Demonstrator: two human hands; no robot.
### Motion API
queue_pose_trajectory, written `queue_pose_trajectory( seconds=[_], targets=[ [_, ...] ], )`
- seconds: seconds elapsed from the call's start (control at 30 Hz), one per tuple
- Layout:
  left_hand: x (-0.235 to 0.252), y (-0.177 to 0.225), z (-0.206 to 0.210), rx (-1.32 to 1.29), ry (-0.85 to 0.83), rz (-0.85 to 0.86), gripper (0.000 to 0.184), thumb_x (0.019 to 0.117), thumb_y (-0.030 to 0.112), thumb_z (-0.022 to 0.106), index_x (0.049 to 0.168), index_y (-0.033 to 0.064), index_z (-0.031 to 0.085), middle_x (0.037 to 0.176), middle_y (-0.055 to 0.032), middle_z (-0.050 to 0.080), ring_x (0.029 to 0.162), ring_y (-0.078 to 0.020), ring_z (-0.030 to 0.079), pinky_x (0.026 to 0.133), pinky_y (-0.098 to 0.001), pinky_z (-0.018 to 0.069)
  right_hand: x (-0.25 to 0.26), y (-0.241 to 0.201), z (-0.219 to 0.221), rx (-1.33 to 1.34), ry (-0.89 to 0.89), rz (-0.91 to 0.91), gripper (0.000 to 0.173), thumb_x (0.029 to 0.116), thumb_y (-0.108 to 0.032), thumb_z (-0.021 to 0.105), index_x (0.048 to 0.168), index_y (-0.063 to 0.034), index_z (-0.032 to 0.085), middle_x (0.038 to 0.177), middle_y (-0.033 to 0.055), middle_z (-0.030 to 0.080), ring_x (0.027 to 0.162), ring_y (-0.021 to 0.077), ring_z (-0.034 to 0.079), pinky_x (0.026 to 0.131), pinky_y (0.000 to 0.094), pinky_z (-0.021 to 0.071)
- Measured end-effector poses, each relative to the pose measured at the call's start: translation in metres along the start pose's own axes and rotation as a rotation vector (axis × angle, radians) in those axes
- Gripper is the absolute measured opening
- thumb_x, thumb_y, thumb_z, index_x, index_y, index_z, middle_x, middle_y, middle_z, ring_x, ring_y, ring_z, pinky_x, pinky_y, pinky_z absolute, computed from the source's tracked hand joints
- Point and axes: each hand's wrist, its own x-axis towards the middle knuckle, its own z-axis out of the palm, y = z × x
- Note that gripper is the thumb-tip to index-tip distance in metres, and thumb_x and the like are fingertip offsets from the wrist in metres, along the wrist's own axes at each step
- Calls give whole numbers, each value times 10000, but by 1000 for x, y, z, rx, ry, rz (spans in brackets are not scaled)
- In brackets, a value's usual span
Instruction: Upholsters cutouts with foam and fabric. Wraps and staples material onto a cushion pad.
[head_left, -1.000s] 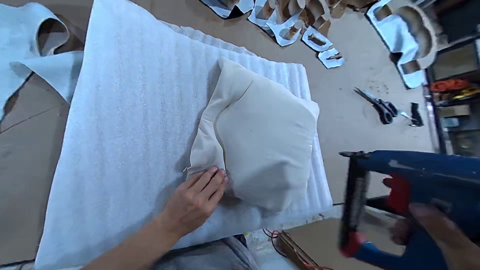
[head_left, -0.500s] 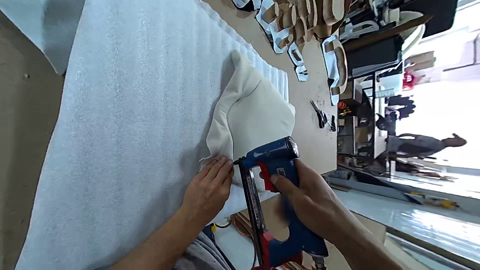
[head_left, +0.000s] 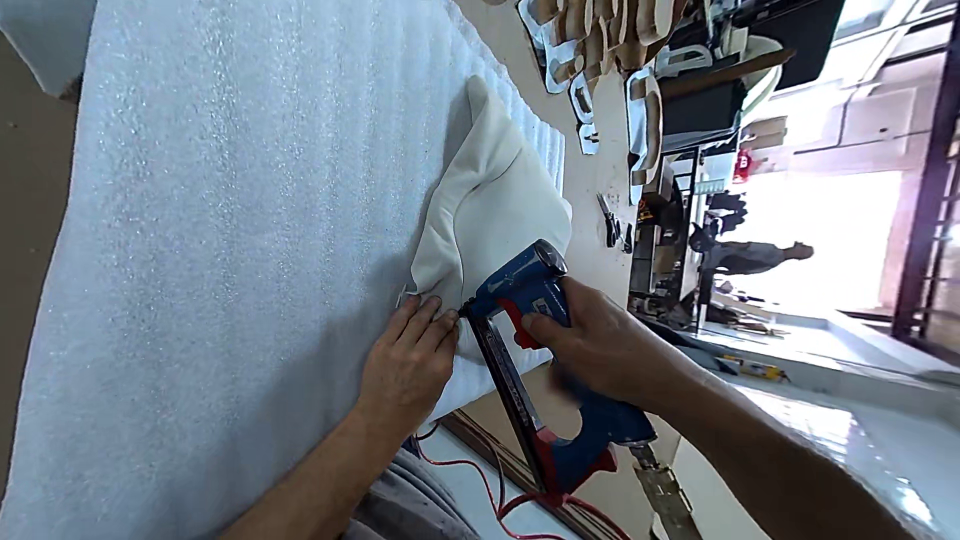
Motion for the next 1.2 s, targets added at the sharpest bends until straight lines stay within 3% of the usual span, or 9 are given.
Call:
queue_pose_trajectory(
  seconds=[0.13, 0.23, 0.37, 0.6, 0.8, 1.2],
  targets=[
    [1, -1, -1, 18, -16, 6, 218, 954, 128, 605, 1063, 125, 794, 1245, -12, 739, 1291, -244, 624, 1165, -461, 419, 0, -5, 1, -36, 2, 24, 228, 1068, -268, 564, 1200, -103, 477, 757, 106, 667, 474, 209, 654, 455, 351, 600],
    [1, -1, -1, 6, -18, -4, 205, 943, 125, 618, 1042, 135, 798, 1245, -5, 738, 1288, -241, 626, 1167, -467, 417, 5, -15, -6, 52, -53, 83, 200, 1081, -235, 540, 1201, -84, 489, 863, 119, 693, 470, 216, 648, 446, 356, 598],
    [2, -2, -2, -23, -8, -9, 186, 925, 104, 635, 1012, 127, 798, 1224, -19, 747, 1275, -252, 635, 1166, -480, 418, 14, -22, -15, 134, -130, 128, 193, 1090, -225, 517, 1230, -92, 517, 901, 121, 733, 449, 219, 629, 415, 342, 566],
    [2, -1, -3, -2, -24, 5, 227, 962, 126, 588, 1056, 102, 793, 1255, -30, 736, 1290, -266, 625, 1169, -485, 412, 38, -20, -30, 119, -218, 119, 252, 1085, -284, 526, 1273, -116, 517, 917, 125, 747, 437, 226, 625, 401, 345, 556],
    [1, 0, -1, -3, 4, -23, 268, 1001, 143, 539, 1092, 87, 785, 1248, -34, 740, 1296, -259, 623, 1171, -468, 416, 54, -33, -42, 76, -306, 162, 222, 1086, -255, 519, 1240, -96, 529, 952, 128, 751, 478, 242, 652, 435, 363, 578],
    [2, 1, -2, 6, 14, -36, 241, 979, 105, 553, 1032, 86, 787, 1217, -37, 749, 1285, -260, 631, 1157, -469, 434, 62, -37, -41, 69, -328, 165, 231, 1083, -288, 519, 1205, -93, 545, 927, 127, 749, 428, 228, 619, 396, 354, 556]
  ],
)
